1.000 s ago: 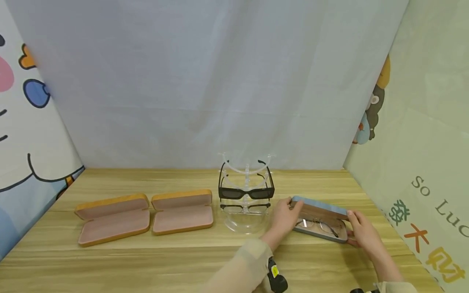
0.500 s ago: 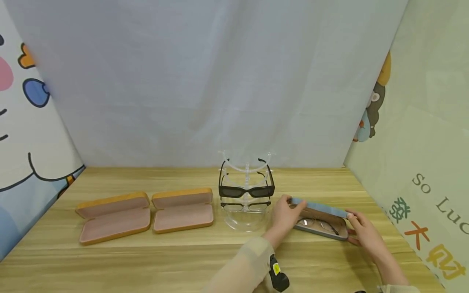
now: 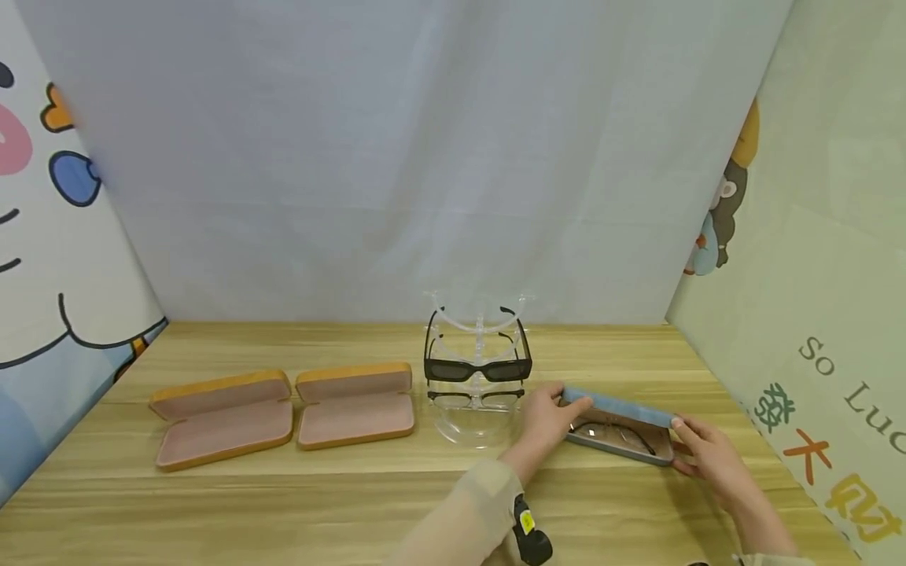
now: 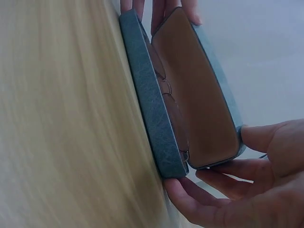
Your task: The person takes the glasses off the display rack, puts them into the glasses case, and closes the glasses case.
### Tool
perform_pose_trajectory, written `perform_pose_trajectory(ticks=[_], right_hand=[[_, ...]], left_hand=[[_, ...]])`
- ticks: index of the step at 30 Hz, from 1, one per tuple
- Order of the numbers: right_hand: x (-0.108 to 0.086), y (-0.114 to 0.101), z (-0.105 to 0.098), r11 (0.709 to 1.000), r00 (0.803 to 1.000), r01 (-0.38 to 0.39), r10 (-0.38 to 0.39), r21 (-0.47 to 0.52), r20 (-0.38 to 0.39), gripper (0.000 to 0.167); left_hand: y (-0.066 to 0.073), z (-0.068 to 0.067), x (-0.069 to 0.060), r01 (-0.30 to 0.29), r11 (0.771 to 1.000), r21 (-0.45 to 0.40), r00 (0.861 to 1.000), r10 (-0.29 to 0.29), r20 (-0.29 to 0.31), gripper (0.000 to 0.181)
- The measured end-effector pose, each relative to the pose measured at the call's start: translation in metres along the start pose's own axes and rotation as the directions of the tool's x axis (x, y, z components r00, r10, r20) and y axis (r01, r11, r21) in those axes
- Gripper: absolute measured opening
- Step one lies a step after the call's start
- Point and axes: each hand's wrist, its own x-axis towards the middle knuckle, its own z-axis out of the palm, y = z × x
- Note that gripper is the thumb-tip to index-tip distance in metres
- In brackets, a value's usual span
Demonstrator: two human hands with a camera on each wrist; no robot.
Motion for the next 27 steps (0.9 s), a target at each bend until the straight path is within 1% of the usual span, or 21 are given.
perform_pose_trajectory(ticks=[3, 7, 9, 11, 13, 15, 16, 18, 21, 24, 27], right_hand=[[0.0, -0.001, 0.001, 1.0, 1.0, -0.005, 0.005, 0.007, -0.003, 0.066], [0.0, -0.002, 0.002, 0.999, 1.0, -0.014, 0.015, 0.033, -0.022, 0.071], [0.0, -0.001, 0.002, 0.999, 0.999, -0.018, 0.019, 0.04, -0.031, 0.073], [0.0, 0.0, 0.002, 0.999, 0.999, -0.017, 0.018, 0.039, -0.036, 0.076], [-0.001, 0.001, 0.002, 0.999, 0.999, -0.008, 0.009, 0.036, -0.035, 0.075], [-0.001, 0.004, 0.001, 0.998, 1.0, 0.003, -0.001, 0.055, -0.027, 0.074], [-0.001, 0.005, 0.001, 0.998, 1.0, 0.004, -0.003, 0.067, -0.022, 0.074], [-0.001, 0.008, 0.001, 0.996, 1.0, 0.005, -0.004, 0.094, -0.013, 0.074], [-0.001, 0.011, 0.001, 0.995, 1.0, -0.006, 0.008, 0.098, -0.017, 0.075], [-0.001, 0.012, 0.0, 0.998, 0.999, -0.012, 0.014, 0.058, -0.032, 0.077], [-0.001, 0.012, 0.0, 0.999, 0.999, -0.013, 0.014, 0.035, -0.038, 0.077]], left_hand=[[-0.001, -0.001, 0.0, -0.027, 1.0, 0.005, 1.0, 0.028, -0.008, 0.032], [-0.002, 0.0, -0.001, -0.027, 1.0, 0.015, 0.999, 0.028, -0.031, 0.021], [-0.003, 0.0, -0.001, -0.02, 1.0, 0.022, 0.999, 0.021, -0.027, 0.026], [-0.004, 0.0, -0.002, -0.007, 1.0, 0.028, 1.0, 0.008, -0.028, 0.035], [-0.007, 0.001, -0.001, -0.007, 1.0, 0.026, 1.0, 0.007, -0.025, 0.043], [-0.01, 0.002, -0.001, -0.018, 1.0, 0.008, 1.0, 0.018, -0.016, 0.046], [-0.012, 0.002, -0.001, -0.033, 0.999, 0.01, 0.999, 0.033, -0.017, 0.05], [-0.015, 0.003, -0.002, -0.051, 0.999, 0.015, 0.999, 0.051, -0.004, 0.051], [-0.018, 0.004, -0.004, -0.068, 0.996, 0.06, 0.998, 0.068, 0.016, 0.052], [-0.017, 0.002, -0.005, -0.055, 0.995, 0.087, 0.998, 0.053, 0.029, 0.052], [-0.015, 0.001, -0.006, -0.042, 0.995, 0.086, 0.999, 0.039, 0.029, 0.052]])
